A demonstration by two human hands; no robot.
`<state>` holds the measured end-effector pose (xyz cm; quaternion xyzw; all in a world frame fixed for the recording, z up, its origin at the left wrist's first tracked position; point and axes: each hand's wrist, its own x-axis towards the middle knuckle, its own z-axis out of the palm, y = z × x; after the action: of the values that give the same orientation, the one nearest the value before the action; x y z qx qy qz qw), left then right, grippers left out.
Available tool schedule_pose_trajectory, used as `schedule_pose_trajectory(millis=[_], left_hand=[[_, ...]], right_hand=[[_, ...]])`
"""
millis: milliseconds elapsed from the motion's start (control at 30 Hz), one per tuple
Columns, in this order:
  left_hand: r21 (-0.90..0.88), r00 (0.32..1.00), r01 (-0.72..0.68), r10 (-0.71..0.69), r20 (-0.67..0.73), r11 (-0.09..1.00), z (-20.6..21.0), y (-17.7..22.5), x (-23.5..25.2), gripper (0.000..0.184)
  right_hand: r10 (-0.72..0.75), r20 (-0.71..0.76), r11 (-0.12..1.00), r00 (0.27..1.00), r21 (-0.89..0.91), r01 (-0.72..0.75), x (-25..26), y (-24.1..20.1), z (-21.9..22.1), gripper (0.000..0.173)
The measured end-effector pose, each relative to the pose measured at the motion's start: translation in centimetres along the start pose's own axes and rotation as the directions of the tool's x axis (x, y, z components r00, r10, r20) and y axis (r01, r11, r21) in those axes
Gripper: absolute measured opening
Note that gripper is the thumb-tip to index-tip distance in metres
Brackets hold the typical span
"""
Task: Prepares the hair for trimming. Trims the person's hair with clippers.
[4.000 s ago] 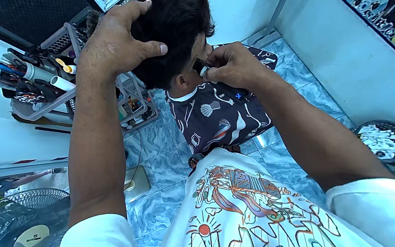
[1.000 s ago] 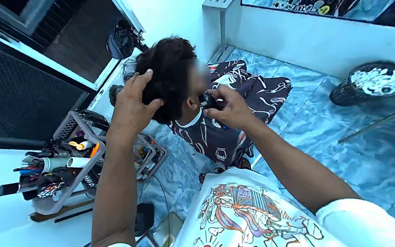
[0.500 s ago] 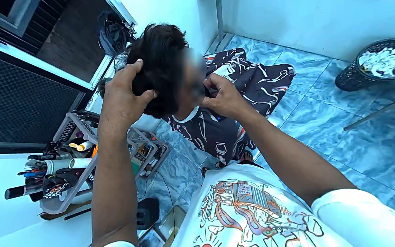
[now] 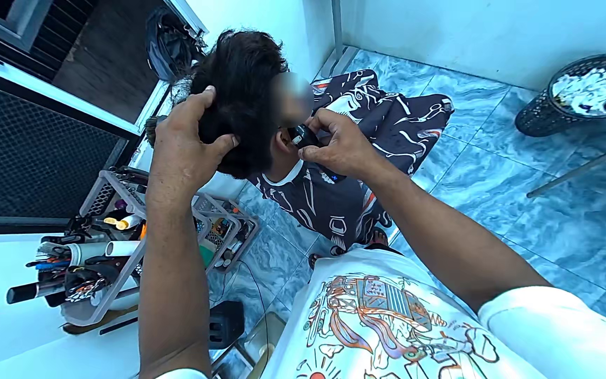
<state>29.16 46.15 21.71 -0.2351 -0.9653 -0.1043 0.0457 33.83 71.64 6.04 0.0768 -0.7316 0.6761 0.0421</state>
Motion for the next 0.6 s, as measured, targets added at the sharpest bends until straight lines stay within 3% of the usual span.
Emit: schedule_pose_trajectory(millis=[300, 600], left_hand=[[0.008, 1.000, -0.008, 0.008, 0.010, 1.000, -0.15, 0.23, 0.07, 0.072], [0.017, 1.000, -0.004, 0.004, 0.007, 1.000, -0.04, -0.06, 0.20, 0.072]], right_hand=[[-0.001, 0.021, 0.999, 1.000, -0.051, 0.002, 0.10, -0.46, -0.02, 0.033], [0.052, -0.011, 0.999, 0.999, 0.012, -0.052, 0.03, 0.45, -0.64, 0.033]])
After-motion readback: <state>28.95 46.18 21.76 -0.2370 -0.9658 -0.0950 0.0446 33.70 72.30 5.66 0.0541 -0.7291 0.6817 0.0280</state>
